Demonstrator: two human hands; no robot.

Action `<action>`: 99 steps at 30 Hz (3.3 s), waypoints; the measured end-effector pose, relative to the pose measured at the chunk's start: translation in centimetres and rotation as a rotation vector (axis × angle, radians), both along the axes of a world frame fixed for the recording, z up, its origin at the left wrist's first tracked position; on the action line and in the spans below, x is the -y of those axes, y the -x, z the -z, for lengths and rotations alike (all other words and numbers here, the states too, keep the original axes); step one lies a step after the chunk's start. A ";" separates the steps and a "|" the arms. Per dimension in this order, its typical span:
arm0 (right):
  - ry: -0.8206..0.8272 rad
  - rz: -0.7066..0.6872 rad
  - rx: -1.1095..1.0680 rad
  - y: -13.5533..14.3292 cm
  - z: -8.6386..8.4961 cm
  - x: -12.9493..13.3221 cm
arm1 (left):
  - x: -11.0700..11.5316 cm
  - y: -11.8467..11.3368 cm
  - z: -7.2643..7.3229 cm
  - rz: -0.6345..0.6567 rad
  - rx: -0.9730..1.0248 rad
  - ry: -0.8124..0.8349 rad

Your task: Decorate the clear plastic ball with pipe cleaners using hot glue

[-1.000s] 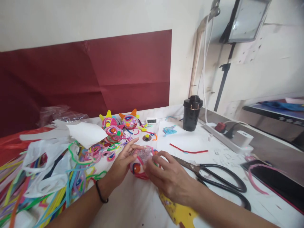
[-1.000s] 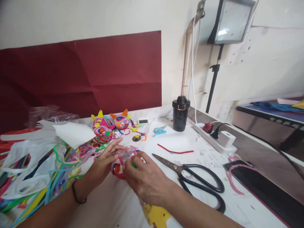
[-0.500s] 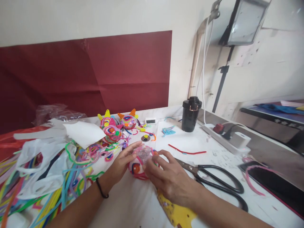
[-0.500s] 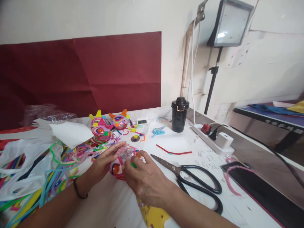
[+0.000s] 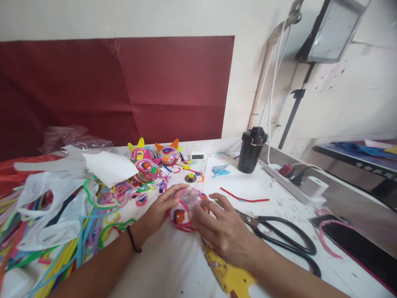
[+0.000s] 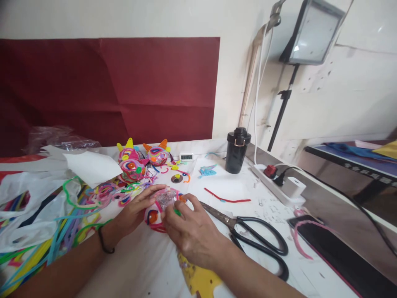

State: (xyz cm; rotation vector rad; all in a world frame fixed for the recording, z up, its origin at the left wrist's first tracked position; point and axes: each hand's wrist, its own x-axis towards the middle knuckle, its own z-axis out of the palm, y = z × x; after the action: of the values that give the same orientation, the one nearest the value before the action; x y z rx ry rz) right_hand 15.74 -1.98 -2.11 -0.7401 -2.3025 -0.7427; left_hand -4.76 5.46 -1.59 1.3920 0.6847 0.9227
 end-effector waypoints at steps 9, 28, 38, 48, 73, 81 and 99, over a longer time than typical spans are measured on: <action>-0.020 0.008 0.008 0.0 -0.6 0.2 | -0.6 0.2 0.9 -0.020 -0.030 -0.162; -0.030 -0.003 -0.013 -0.2 -0.5 0.1 | -0.8 0.3 1.5 0.021 -0.021 -0.220; -0.026 0.010 -0.014 -0.2 -0.4 0.2 | -1.1 0.3 2.0 0.037 -0.010 -0.204; -0.021 0.008 -0.001 -0.2 -0.2 0.2 | -1.3 0.6 2.3 0.069 -0.026 -0.246; 0.003 0.005 0.014 -0.2 0.1 0.3 | -1.3 0.8 2.6 0.054 -0.014 -0.174; -0.018 0.019 0.028 -0.3 0.1 0.2 | -1.3 0.7 2.4 0.022 -0.031 -0.175; -0.037 0.026 0.041 -0.4 0.2 0.2 | -1.3 0.9 2.6 -0.013 -0.054 -0.200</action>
State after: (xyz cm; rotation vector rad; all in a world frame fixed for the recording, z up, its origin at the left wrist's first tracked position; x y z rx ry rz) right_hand 16.14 -2.23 -2.26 -0.7461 -2.3128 -0.8177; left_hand -5.70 6.79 -4.22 1.5955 0.6562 0.9877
